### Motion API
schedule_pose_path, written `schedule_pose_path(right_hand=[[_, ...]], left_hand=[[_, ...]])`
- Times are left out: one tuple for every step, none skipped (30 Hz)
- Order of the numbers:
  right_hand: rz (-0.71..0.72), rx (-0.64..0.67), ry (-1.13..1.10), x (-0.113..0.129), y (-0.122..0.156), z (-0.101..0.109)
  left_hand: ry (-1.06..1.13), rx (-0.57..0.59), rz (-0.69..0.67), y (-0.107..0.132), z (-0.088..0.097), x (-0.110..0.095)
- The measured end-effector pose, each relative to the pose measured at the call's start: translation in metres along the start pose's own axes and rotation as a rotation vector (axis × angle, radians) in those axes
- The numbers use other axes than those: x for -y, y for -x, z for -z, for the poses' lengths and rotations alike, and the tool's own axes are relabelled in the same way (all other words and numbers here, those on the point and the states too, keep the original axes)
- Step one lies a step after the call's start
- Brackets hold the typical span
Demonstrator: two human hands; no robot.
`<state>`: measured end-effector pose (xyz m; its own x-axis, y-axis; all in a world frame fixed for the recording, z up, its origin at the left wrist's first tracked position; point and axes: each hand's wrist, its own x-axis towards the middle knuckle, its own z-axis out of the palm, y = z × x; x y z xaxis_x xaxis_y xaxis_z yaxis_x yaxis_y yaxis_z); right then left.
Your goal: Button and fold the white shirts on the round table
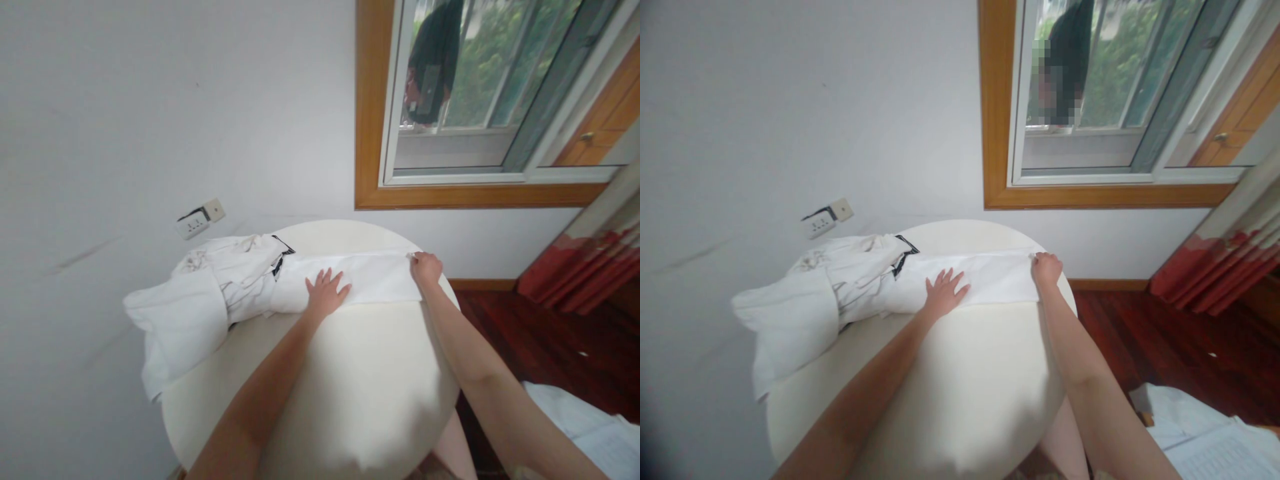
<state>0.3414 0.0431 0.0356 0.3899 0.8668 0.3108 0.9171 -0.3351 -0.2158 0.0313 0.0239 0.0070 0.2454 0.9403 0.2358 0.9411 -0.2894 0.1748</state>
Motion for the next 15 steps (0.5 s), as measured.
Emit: schedule_pose_path(right_hand=[[-0.01, -0.032, -0.005, 0.002, 0.002, 0.003], [-0.012, -0.07, -0.012, 0.006, 0.005, 0.007], [0.003, -0.107, -0.02, 0.012, 0.008, 0.011], [0.043, -0.131, -0.03, 0.019, 0.013, 0.015], [0.11, -0.129, -0.039, 0.028, 0.02, 0.018], [0.199, -0.098, -0.048, 0.039, 0.028, 0.02], [0.312, -0.037, -0.06, 0.052, 0.037, 0.02], [0.427, 0.056, -0.067, 0.064, 0.048, 0.019], [0.515, 0.133, -0.072, 0.077, 0.059, 0.016], [0.567, 0.195, -0.074, 0.088, 0.069, 0.012], [0.598, 0.266, -0.067, 0.097, 0.078, 0.007], [0.604, 0.321, -0.058, 0.104, 0.085, 0.003], [0.601, 0.365, -0.049, 0.108, 0.09, -0.001], [0.589, 0.399, -0.036, 0.109, 0.092, -0.003], [0.575, 0.423, -0.023, 0.108, 0.091, -0.005]], left_hand=[[0.0, -0.003, 0.016, 0.0, 0.001, 0.0], [0.001, -0.006, 0.03, 0.0, 0.001, 0.0], [0.001, -0.007, 0.04, 0.0, 0.001, 0.0], [0.002, -0.01, 0.047, 0.001, 0.001, 0.0], [0.001, -0.01, 0.051, 0.001, 0.0, -0.001], [0.0, -0.009, 0.054, 0.001, 0.0, -0.002], [-0.003, -0.01, 0.056, 0.001, -0.001, -0.002], [-0.007, -0.014, 0.06, 0.001, -0.001, -0.003], [-0.009, -0.016, 0.064, 0.0, -0.001, -0.003], [-0.008, -0.01, 0.068, -0.001, -0.001, -0.002], [-0.003, 0.004, 0.069, -0.002, -0.001, -0.001], [0.004, 0.023, 0.065, -0.004, -0.001, 0.002], [0.011, 0.042, 0.06, -0.005, 0.0, 0.007], [0.015, 0.056, 0.058, -0.006, 0.001, 0.013], [0.013, 0.055, 0.064, -0.007, 0.002, 0.02]])
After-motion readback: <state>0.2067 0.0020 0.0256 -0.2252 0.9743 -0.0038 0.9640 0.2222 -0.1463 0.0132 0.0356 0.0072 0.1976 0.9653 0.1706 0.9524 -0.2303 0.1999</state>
